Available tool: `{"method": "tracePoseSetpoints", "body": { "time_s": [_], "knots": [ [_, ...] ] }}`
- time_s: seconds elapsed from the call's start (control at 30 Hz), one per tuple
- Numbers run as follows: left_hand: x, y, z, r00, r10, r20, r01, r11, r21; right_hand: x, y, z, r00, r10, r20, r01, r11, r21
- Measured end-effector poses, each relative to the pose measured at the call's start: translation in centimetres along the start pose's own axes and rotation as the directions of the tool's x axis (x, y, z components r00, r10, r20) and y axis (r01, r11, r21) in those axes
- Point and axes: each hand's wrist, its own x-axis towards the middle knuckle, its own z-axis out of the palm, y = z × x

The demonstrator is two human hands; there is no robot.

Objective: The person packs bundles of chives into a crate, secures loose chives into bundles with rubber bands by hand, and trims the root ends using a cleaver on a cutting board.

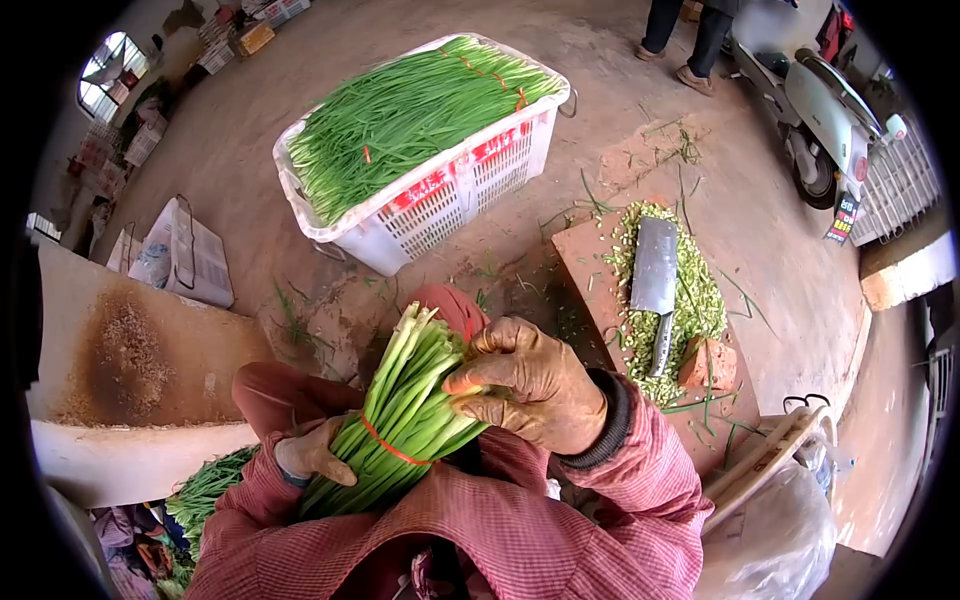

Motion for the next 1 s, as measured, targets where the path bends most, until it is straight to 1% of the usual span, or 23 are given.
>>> {"method": "tracePoseSetpoints", "body": {
  "time_s": [0.03,0.07,0.13,0.17,0.23,0.3,0.33,0.37,0.4,0.47,0.5,0.53,0.6,0.63,0.7,0.73,0.8,0.83,0.87,0.9,0.93,0.97,1.0],
  "knots": [
    [-0.1,0.2,0.0,1.0,-0.004,-0.003,0.004,1.0,0.002,0.6,0.3,0.0,0.999,-0.046,0.024,0.046,0.999,-0.009],
    [-0.2,0.2,-0.1,1.0,-0.009,-0.003,0.009,1.0,0.005,1.0,0.7,0.1,0.999,-0.041,0.034,0.041,0.999,-0.002],
    [-0.3,-0.3,-0.8,1.0,-0.007,0.007,0.007,1.0,-0.009,1.5,1.1,0.3,0.997,-0.054,0.048,0.05,0.996,0.073],
    [-0.3,-0.1,-0.9,0.999,0.042,-0.011,-0.041,0.995,0.091,1.7,1.1,0.6,0.999,-0.031,0.017,0.029,0.995,0.091],
    [-0.6,0.5,-0.7,0.995,0.097,-0.03,-0.09,0.98,0.178,2.0,1.1,0.8,0.999,-0.033,0.008,0.032,0.997,0.072],
    [-1.1,1.6,-0.3,0.997,-0.008,-0.083,0.032,0.956,0.292,2.3,1.0,1.0,0.999,-0.035,-0.01,0.036,0.997,0.062],
    [-1.2,1.4,-0.4,0.996,-0.013,-0.085,0.037,0.957,0.288,2.4,0.7,0.7,0.999,-0.007,0.033,0.006,1.0,0.024],
    [-1.5,1.0,-0.5,0.992,0.007,-0.125,0.039,0.933,0.357,2.4,0.7,0.6,0.997,0.024,0.074,-0.023,1.0,-0.014],
    [-1.8,0.6,-0.6,0.986,0.03,-0.162,0.042,0.904,0.424,2.4,0.8,0.7,0.997,0.03,0.072,-0.029,1.0,-0.01],
    [-2.0,-0.4,-1.2,0.982,0.026,-0.188,0.056,0.907,0.418,2.6,0.9,0.7,0.997,-0.027,0.079,0.023,0.998,0.052],
    [-2.1,-0.7,-1.3,0.976,0.03,-0.216,0.064,0.908,0.414,2.7,1.0,0.5,0.993,0.012,0.115,-0.018,0.998,0.055],
    [-1.9,-0.4,-1.0,0.976,0.031,-0.217,0.063,0.909,0.413,2.7,1.1,0.4,0.993,0.012,0.117,-0.019,0.998,0.055],
    [-1.3,0.6,-0.1,0.986,0.092,-0.141,-0.032,0.924,0.38,2.7,1.2,0.4,0.98,0.104,0.169,-0.115,0.992,0.053],
    [-1.4,0.1,-0.4,0.986,0.091,-0.14,-0.031,0.925,0.38,2.7,1.2,0.4,0.98,0.105,0.168,-0.116,0.992,0.053],
    [-1.6,-1.7,-1.4,0.979,0.118,-0.166,-0.036,0.903,0.429,2.2,1.1,0.4,0.958,0.238,0.161,-0.259,0.958,0.122],
    [-1.6,-1.9,-1.6,0.98,0.114,-0.163,-0.034,0.903,0.429,2.0,1.1,0.5,0.958,0.242,0.157,-0.262,0.957,0.122],
    [-1.7,-1.7,-1.6,0.983,0.085,-0.165,-0.006,0.903,0.429,1.9,0.9,0.9,0.923,0.369,0.108,-0.384,0.883,0.269],
    [-1.6,-1.4,-1.4,0.983,0.076,-0.167,0.003,0.903,0.429,1.9,0.5,1.1,0.95,0.307,0.05,-0.311,0.936,0.165],
    [-1.3,0.1,-0.4,0.989,0.072,-0.133,-0.018,0.929,0.369,2.1,0.2,1.1,0.95,0.307,0.05,-0.311,0.936,0.165],
    [-1.2,0.9,0.1,0.993,0.07,-0.099,-0.036,0.951,0.306,2.3,0.0,1.0,0.997,0.079,0.016,-0.074,0.971,-0.227],
    [-1.3,0.6,-0.2,0.993,0.067,-0.098,-0.034,0.951,0.306,2.3,-0.1,1.1,0.987,-0.146,0.074,0.161,0.799,-0.58],
    [-1.5,0.1,-0.8,0.991,0.049,-0.127,-0.002,0.94,0.341,2.0,-0.3,1.6,0.993,-0.118,0.019,0.106,0.794,-0.599],
    [-1.6,-0.2,-1.1,0.987,0.031,-0.156,0.03,0.926,0.377,2.0,-0.1,1.5,0.993,-0.117,0.016,0.103,0.795,-0.598]
  ]
}}
